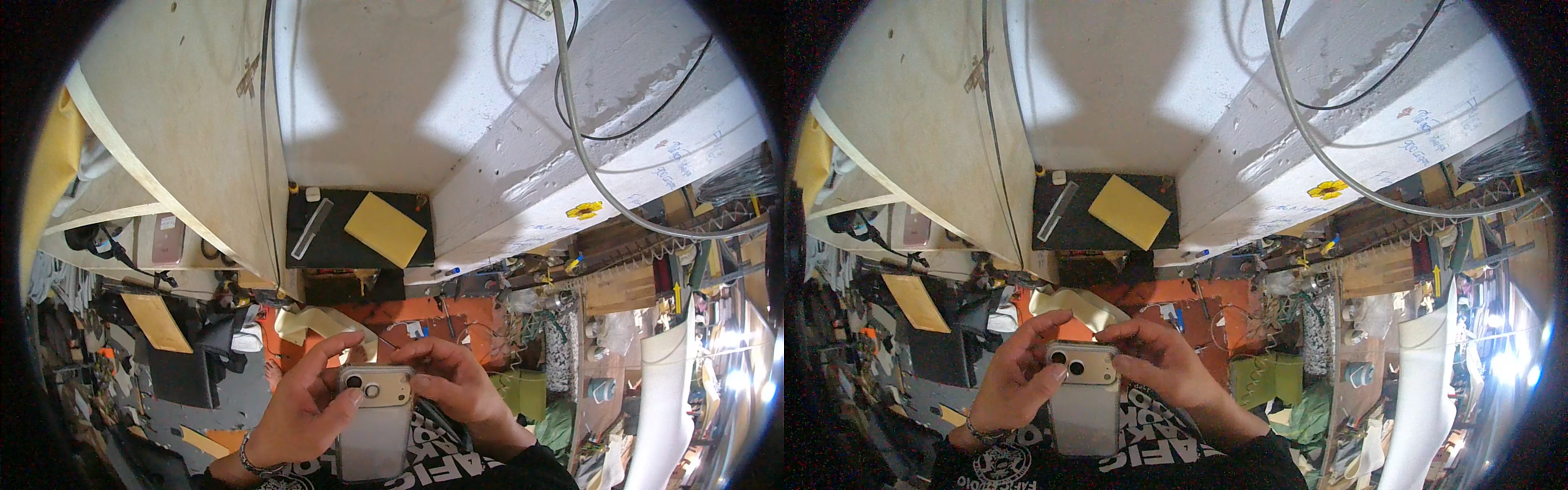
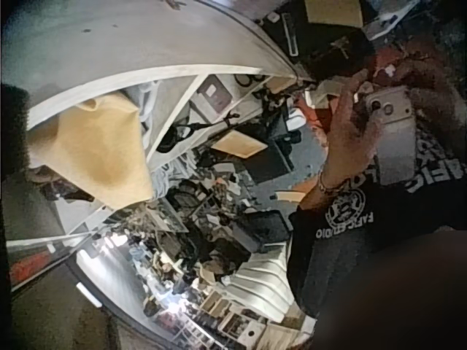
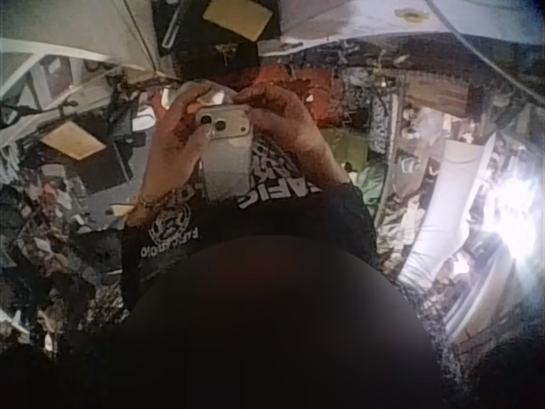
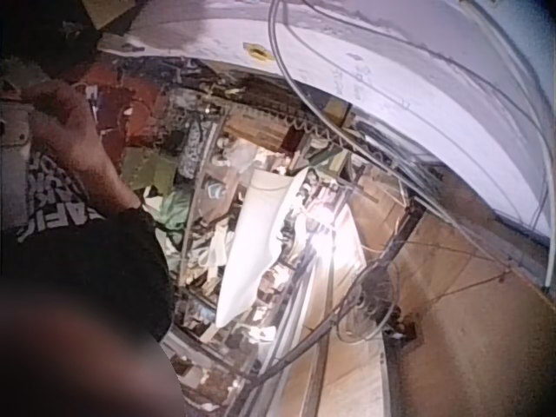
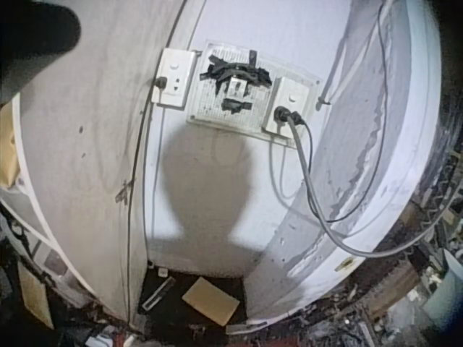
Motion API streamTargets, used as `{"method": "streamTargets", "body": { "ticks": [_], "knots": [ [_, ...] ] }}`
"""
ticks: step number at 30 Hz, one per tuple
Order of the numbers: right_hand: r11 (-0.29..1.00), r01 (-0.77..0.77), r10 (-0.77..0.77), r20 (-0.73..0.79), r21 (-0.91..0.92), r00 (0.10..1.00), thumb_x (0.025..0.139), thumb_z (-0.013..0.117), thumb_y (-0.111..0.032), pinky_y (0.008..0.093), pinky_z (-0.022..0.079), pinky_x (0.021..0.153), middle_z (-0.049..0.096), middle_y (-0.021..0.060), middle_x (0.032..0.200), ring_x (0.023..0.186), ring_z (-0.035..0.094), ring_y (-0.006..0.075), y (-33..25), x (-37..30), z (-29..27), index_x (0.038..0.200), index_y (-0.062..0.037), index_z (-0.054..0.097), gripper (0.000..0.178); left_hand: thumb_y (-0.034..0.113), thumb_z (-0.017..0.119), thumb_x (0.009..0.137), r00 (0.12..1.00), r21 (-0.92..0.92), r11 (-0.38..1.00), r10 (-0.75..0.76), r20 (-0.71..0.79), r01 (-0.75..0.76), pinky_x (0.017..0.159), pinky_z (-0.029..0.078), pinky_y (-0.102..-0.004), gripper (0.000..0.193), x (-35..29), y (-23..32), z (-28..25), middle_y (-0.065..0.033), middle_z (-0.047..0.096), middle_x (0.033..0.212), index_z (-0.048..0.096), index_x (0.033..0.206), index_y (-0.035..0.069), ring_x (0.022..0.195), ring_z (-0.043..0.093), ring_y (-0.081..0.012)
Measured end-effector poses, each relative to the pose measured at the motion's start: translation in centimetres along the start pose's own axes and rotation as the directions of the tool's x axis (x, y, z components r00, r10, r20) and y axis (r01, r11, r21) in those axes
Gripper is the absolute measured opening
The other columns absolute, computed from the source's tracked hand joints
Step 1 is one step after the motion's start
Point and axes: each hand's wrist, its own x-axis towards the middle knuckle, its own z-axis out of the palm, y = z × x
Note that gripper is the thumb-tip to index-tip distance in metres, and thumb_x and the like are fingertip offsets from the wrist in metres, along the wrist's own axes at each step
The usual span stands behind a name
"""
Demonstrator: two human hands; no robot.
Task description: The person applies a transparent protective film to the camera module area of a smartphone. They use scissors to trim the film, then smooth it over the camera lenses, and finally place the phone on a nearby surface.
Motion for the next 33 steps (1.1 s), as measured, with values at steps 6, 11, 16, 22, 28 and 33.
{"method": "streamTargets", "body": {
  "ticks": [6,11,16,22,28,33],
  "knots": [
    [0.986,0.061,-0.067,-0.032,-0.155,0.997,0.098,0.069,-0.009,0.0275,0.056,0.077,0.069,0.0074,0.109,0.092,0.067,0.0104,-0.5,0.0,0.5,0.13,0.0018,0.061,0.035,0.0,0.056,0.099,0.997,0.04,0.998,0.05,-0.05,-0.048,0.073,0.046,-0.0219,0.061,-0.1,0.3,0.7,-0.0123,0.066,0.122,0.032,0.156,0.003,0.091,0.058,-0.005],
    [0.982,0.078,-0.071,0.048,-0.17,0.996,0.097,0.069,-0.007,0.0243,0.053,0.072,0.07,0.0051,0.102,0.087,0.065,0.008,-0.4,1.0,-0.9,0.128,0.0022,0.063,0.033,0.002,0.058,0.096,0.988,0.026,0.998,-0.05,-0.147,0.054,0.08,0.048,-0.025,0.062,-0.7,0.5,2.1,-0.0097,0.062,0.133,0.037,0.154,0.002,0.097,0.06,-0.0079],
    [0.973,0.049,-0.015,0.151,-0.227,0.988,0.097,0.069,-0.006,0.0232,0.052,0.071,0.069,0.0036,0.099,0.085,0.063,0.0063,-0.6,1.7,-2.8,0.125,0.0023,0.065,0.029,0.001,0.058,0.094,0.953,0.024,0.998,-0.053,-0.3,0.063,0.086,0.05,-0.0266,0.061,-0.8,-0.2,4.6,-0.0094,0.063,0.132,0.04,0.152,0.001,0.099,0.063,-0.0096],
    [0.975,0.125,-0.076,0.257,-0.182,0.963,0.097,0.068,-0.004,0.0236,0.052,0.074,0.07,0.0033,0.101,0.088,0.063,0.0059,-0.5,1.2,-2.6,0.123,0.0013,0.067,0.027,0.001,0.059,0.093,0.902,0.011,0.998,-0.058,-0.428,0.069,0.083,0.052,-0.0261,0.055,-3.1,-0.7,7.7,-0.008,0.068,0.117,0.046,0.147,0.002,0.095,0.064,-0.0092],
    [0.92,0.256,-0.143,0.351,-0.298,0.925,0.096,0.067,-0.003,0.0229,0.051,0.073,0.068,0.0034,0.103,0.09,0.062,0.0049,0.0,-2.2,-1.5,0.121,0.0015,0.067,0.025,-0.002,0.062,0.094,0.897,0.054,0.997,0.08,-0.434,-0.062,0.081,0.05,-0.0261,0.058,-7.3,-3.4,10.3,-0.0037,0.065,0.112,0.042,0.148,0.004,0.093,0.061,-0.009],
    [0.925,0.225,-0.062,0.463,-0.307,0.884,0.099,0.065,-0.001,0.0232,0.051,0.075,0.068,0.0049,0.103,0.09,0.062,0.0052,1.1,-7.3,-0.2,0.121,0.0027,0.065,0.023,-0.009,0.064,0.093,0.871,0.082,0.962,0.269,-0.411,-0.259,0.089,0.051,-0.0259,0.069,-12.9,-7.7,13.5,-0.0094,0.063,0.128,0.034,0.153,0.006,0.109,0.063,-0.0124]
  ]
}}
